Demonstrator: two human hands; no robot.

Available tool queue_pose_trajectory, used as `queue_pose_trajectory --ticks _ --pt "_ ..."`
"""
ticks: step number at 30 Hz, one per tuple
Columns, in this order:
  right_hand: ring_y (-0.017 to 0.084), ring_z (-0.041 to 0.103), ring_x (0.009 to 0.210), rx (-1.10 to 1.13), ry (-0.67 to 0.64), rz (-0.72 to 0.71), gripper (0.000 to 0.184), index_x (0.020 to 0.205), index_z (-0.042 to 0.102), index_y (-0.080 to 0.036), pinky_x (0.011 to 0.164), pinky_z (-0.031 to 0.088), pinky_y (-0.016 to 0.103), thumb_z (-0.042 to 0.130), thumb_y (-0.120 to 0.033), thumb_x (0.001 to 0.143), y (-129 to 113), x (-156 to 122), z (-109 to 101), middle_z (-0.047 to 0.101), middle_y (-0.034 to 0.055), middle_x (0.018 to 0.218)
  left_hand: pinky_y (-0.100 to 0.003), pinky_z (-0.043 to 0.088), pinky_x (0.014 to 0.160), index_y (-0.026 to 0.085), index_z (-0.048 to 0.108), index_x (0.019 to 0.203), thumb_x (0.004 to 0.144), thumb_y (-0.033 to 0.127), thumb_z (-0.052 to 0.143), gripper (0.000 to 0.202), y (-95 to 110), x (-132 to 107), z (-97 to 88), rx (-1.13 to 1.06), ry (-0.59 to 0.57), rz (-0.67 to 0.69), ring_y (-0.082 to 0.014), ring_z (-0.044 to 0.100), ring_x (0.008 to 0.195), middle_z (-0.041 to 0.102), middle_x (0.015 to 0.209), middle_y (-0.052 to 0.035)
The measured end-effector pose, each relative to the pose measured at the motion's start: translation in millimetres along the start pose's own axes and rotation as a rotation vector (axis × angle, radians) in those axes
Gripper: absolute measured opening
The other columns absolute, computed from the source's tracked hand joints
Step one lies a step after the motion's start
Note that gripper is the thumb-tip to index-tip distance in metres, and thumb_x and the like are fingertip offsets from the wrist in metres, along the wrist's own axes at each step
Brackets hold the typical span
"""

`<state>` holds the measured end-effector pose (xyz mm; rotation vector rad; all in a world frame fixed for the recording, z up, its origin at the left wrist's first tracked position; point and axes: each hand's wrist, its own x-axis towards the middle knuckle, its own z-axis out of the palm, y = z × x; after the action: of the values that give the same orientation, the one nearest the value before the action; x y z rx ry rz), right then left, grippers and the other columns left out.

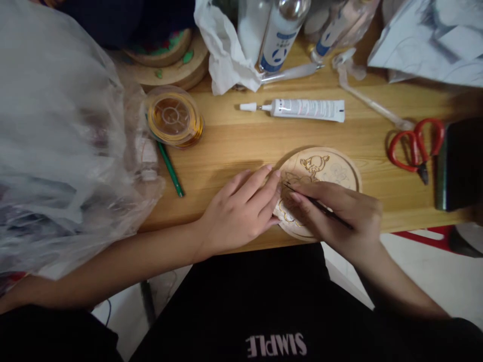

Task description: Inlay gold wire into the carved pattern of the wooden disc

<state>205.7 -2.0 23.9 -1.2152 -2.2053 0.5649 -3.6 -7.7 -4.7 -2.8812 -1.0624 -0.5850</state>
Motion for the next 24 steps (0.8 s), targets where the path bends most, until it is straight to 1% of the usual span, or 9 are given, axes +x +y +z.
queue_pose_trajectory --ticks 5,9,12,16,20,24 --pt "0.015 0.074 0.082 -0.021 -0.071 -0.183 0.022 0.104 0.064 -0.018 0.074 0.063 0.024 0.070 -0.009 0.085 12 8 -7 0.076 0.0044 0.089 -0.040 0.051 0.096 0.007 0.068 0.114 0.097 0.039 0.057 0.039 -1 1 -0.1 -0.015 0.002 0.003 -0.0307 0.063 0.122 0.068 0.127 -0.0162" --pt "0.015 0.074 0.083 0.006 -0.143 -0.269 0.017 0.102 0.064 -0.016 0.077 0.063 0.025 0.069 -0.011 0.087 23 16 -13 0.076 0.0066 0.091 -0.040 0.051 0.097 0.007 0.069 0.115 0.097 0.040 0.056 0.039 0 1 0.0 -0.008 0.006 -0.002 -0.0301 0.063 0.122 0.069 0.127 -0.0151" --pt "0.015 0.074 0.085 0.057 -0.197 -0.298 0.012 0.102 0.064 -0.015 0.077 0.062 0.024 0.066 -0.013 0.090 29 21 -17 0.076 0.0073 0.093 -0.040 0.051 0.097 0.008 0.069 0.114 0.097 0.040 0.056 0.039 0 0 0.5 -0.008 0.004 -0.001 -0.0301 0.062 0.123 0.069 0.127 -0.0152" --pt "0.014 0.074 0.084 0.067 -0.279 -0.312 0.008 0.101 0.065 -0.018 0.072 0.061 0.024 0.061 -0.017 0.094 34 29 -22 0.076 0.0046 0.092 -0.041 0.050 0.097 0.006 0.068 0.115 0.096 0.040 0.059 0.040 -1 -1 0.7 -0.032 0.002 0.002 -0.0317 0.061 0.124 0.068 0.128 -0.0181" --pt "0.014 0.074 0.078 0.076 -0.290 -0.341 0.008 0.100 0.067 -0.022 0.065 0.059 0.024 0.062 -0.022 0.094 35 37 -23 0.076 0.0008 0.087 -0.041 0.051 0.095 0.006 0.067 0.116 0.095 0.040 0.061 0.041 -1 0 0.0 -0.024 -0.007 0.004 -0.0312 0.062 0.122 0.068 0.128 -0.0166" --pt "0.014 0.075 0.080 0.128 -0.298 -0.299 0.010 0.101 0.069 -0.027 0.065 0.060 0.026 0.064 -0.024 0.093 38 40 -24 0.077 -0.0023 0.089 -0.041 0.052 0.095 0.007 0.068 0.115 0.095 0.040 0.060 0.040 -1 0 -0.6 -0.025 -0.001 -0.001 -0.0309 0.063 0.122 0.068 0.128 -0.0156"
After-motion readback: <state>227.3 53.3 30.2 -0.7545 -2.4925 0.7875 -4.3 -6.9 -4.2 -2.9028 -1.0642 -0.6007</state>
